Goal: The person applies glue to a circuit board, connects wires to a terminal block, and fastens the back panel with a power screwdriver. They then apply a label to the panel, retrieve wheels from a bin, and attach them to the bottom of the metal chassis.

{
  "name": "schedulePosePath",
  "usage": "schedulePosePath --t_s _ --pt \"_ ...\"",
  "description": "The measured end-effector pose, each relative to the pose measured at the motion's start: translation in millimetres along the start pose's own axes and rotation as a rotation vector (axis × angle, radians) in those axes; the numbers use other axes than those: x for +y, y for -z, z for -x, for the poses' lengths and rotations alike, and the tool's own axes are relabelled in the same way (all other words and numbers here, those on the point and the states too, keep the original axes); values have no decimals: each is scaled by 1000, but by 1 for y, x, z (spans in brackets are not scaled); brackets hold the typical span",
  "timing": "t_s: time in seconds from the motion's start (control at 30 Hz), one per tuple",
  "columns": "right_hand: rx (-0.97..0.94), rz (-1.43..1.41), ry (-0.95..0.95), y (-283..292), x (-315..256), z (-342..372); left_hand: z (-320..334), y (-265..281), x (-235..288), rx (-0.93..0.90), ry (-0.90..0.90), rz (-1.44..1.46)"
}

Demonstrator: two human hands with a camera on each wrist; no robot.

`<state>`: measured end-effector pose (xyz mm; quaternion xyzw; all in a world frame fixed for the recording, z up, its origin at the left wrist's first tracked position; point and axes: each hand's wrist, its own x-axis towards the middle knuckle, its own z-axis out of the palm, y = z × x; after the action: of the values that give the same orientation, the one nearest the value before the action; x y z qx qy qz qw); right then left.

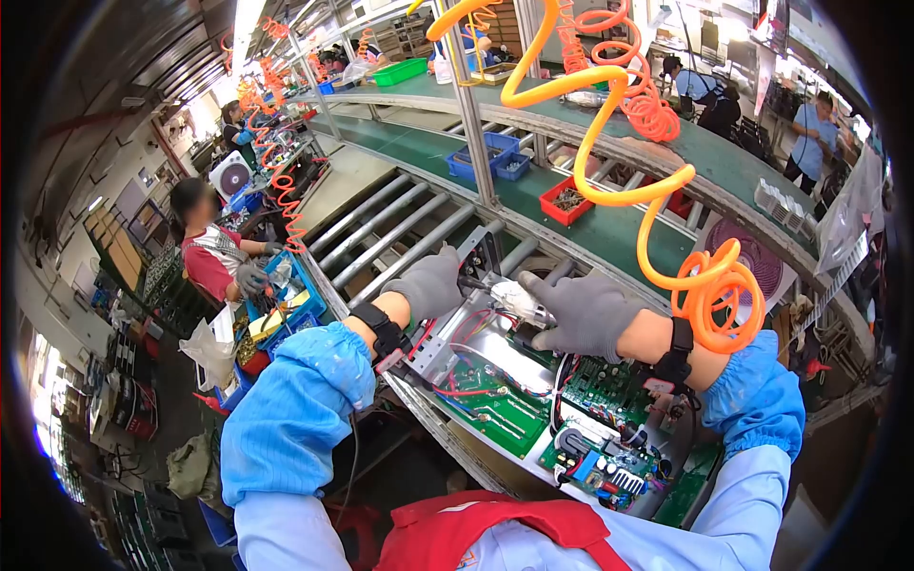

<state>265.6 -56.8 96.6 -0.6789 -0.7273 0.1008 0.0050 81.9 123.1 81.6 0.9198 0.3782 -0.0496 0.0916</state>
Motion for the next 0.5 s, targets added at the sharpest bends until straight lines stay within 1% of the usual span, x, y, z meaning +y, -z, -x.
schedulePosePath --t_s 0.07,0.17,0.2,0.27,0.3,0.33,0.37,0.4,0.43,0.47,0.5 --pt "-19 -1 -16 3 -3 0 1 -1 1 12 9 6" --pt "2 -11 3 -1 -1 -2 4 0 2 28 25 52" --pt "-34 -31 -1 2 -3 -1 5 1 2 32 27 74" --pt "-94 -62 -45 15 -5 4 9 4 0 2 0 132" --pt "-51 -57 -26 13 0 6 14 6 -2 -17 -11 160" --pt "-105 -33 -31 27 -1 12 22 12 -1 -42 -14 137" --pt "-54 -15 -30 27 7 15 25 13 -8 -73 -64 120" --pt "-4 6 -26 26 15 16 36 22 -7 -138 -28 187" --pt "29 12 -95 33 23 18 46 21 -15 -116 -111 336" --pt "122 38 -95 42 34 24 46 6 -35 -108 -104 394" --pt "186 16 -204 47 50 24 56 4 -43 -58 -168 437"
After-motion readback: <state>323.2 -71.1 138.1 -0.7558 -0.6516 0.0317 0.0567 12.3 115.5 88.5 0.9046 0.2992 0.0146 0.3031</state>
